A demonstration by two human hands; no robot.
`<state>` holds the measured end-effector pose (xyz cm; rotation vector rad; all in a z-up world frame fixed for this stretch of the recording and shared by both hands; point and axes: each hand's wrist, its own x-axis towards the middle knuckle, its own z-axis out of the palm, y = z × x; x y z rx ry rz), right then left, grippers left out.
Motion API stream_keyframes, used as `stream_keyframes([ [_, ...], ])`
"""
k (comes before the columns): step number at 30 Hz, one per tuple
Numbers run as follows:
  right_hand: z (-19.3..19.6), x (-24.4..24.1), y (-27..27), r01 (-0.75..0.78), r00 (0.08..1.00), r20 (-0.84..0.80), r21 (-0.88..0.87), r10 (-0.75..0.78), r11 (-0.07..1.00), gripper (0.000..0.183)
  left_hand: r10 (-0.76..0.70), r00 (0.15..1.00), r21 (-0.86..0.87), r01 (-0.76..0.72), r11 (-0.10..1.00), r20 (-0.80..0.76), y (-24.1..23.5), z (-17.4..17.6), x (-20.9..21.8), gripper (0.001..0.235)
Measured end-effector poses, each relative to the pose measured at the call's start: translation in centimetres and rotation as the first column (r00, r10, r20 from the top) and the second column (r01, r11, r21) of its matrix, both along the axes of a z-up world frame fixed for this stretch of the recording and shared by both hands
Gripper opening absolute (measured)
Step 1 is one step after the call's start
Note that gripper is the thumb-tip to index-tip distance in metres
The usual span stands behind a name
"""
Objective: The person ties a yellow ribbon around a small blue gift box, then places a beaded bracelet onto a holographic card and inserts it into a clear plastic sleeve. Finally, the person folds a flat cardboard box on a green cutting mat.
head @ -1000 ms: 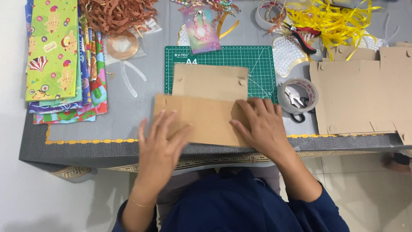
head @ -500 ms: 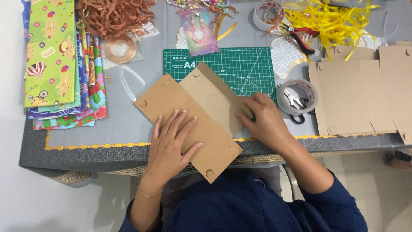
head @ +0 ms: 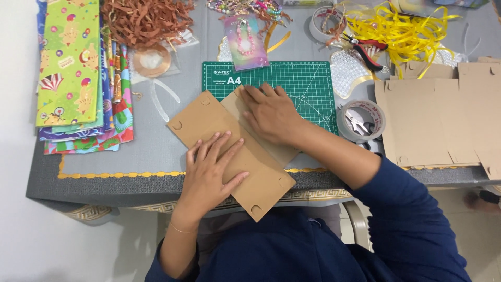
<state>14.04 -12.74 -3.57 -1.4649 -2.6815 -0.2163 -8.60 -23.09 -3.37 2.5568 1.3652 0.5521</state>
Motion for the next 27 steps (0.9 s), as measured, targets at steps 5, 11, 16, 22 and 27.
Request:
stream_keyframes([
  [5,1.3,-0.5,-0.4,0.012,1.000,0.018,-0.047,-0.011,0.999,0.052,0.000,1.000,-0.075,-0.001,0.997,-0.009,0.1,0.4,0.1,0.068],
  [11,0.9,3.3,-11.1,0.091,0.990,0.093,0.179,-0.109,0.980,0.042,0.000,0.998,-0.077,-0.005,0.997,-0.071,0.4,0.7,0.1,0.069],
  [16,-1.7,6.3,-11.7,0.146,0.982,0.056,0.376,-0.180,0.915,0.020,-0.067,0.990,-0.163,0.046,0.986,-0.128,2.7,2.9,0.2,0.079],
  [22,0.8,7.5,-7.1,0.110,0.988,0.063,0.329,-0.138,0.938,0.017,-0.160,0.961,-0.194,0.117,0.974,-0.224,9.1,4.6,-2.8,0.096],
  [27,4.1,5.6,2.0,0.107,0.994,-0.016,0.303,-0.108,0.947,0.013,-0.104,0.960,-0.176,0.059,0.983,-0.259,11.1,4.8,-5.7,0.078],
])
